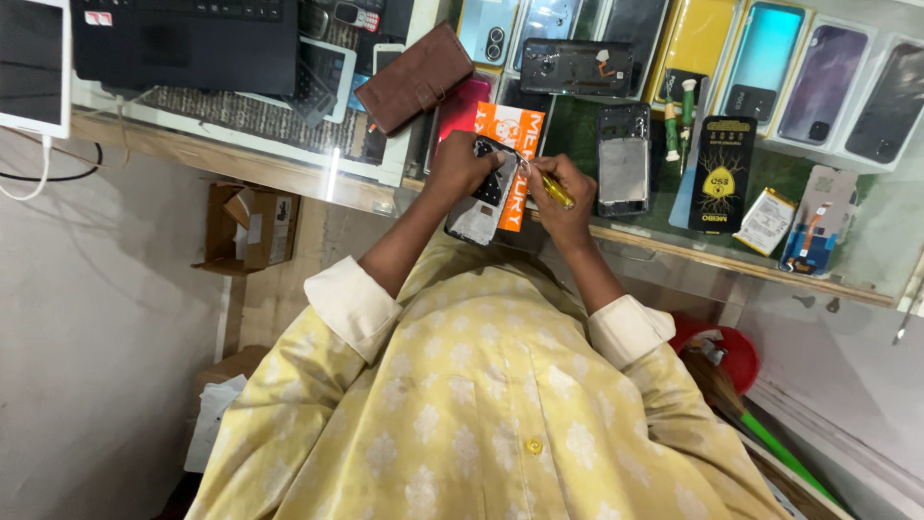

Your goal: The person uses a yellow-handled screwdriver to pry and separate the screen assembly from the phone frame. They repeatedly insert the tool along the edges and lift the screen to loosen adhesive, then set the phone down and continue prying.

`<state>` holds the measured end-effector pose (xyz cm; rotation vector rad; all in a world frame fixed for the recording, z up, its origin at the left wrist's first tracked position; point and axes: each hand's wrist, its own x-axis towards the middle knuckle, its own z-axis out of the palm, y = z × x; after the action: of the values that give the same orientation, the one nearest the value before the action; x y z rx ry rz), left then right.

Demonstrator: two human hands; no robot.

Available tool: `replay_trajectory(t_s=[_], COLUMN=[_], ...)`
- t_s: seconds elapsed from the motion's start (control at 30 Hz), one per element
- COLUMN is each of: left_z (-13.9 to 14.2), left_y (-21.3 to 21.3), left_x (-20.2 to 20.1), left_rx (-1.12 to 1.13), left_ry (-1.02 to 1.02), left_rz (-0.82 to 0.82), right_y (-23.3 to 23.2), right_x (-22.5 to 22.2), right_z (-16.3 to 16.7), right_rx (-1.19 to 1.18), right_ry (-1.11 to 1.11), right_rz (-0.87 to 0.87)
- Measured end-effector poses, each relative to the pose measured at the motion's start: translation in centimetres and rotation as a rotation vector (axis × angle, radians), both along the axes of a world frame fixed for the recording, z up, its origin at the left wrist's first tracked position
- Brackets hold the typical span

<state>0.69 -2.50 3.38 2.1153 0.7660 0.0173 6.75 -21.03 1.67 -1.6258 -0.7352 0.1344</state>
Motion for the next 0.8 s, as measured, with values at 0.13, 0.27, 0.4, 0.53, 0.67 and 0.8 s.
replay_trajectory(t_s=[0.13, 0.27, 0.4, 0.53, 0.67, 0.8], left_z=[-0.02, -0.27, -0.44, -0.6, -0.43, -0.51], left_y=[-0.06, 0.01, 0.14, 0.27, 0.39, 0.54], left_x=[0.21, 0.37, 0.21, 0.36, 0.15, 0.02], left_rx=[-0.037, -0.059, -0.015, -0.061, 0.006, -0.109], left_ry=[0.015, 0.006, -0.074, 0.034, 0.012, 0.096], left_rz=[-0.013, -0.022, -0.022, -0.03, -0.012, -0.001], right_y=[0.05, -0.01, 0.25, 0.25, 0.48, 0.52], right_x=[0.18, 0.33, 0.28, 0.37, 0.23, 0.08], right_z=[-0.17, -0.52, -0.58, -0.41, -0.53, -0.71], right_rx=[-0.093, 0.003, -0.041, -0.056, -0.024, -0.057], right_ry=[0.004, 0.039, 0.077, 0.016, 0.034, -0.016], right_rz=[-0.018, 0.006, -0.028, -0.025, -0.027, -0.009])
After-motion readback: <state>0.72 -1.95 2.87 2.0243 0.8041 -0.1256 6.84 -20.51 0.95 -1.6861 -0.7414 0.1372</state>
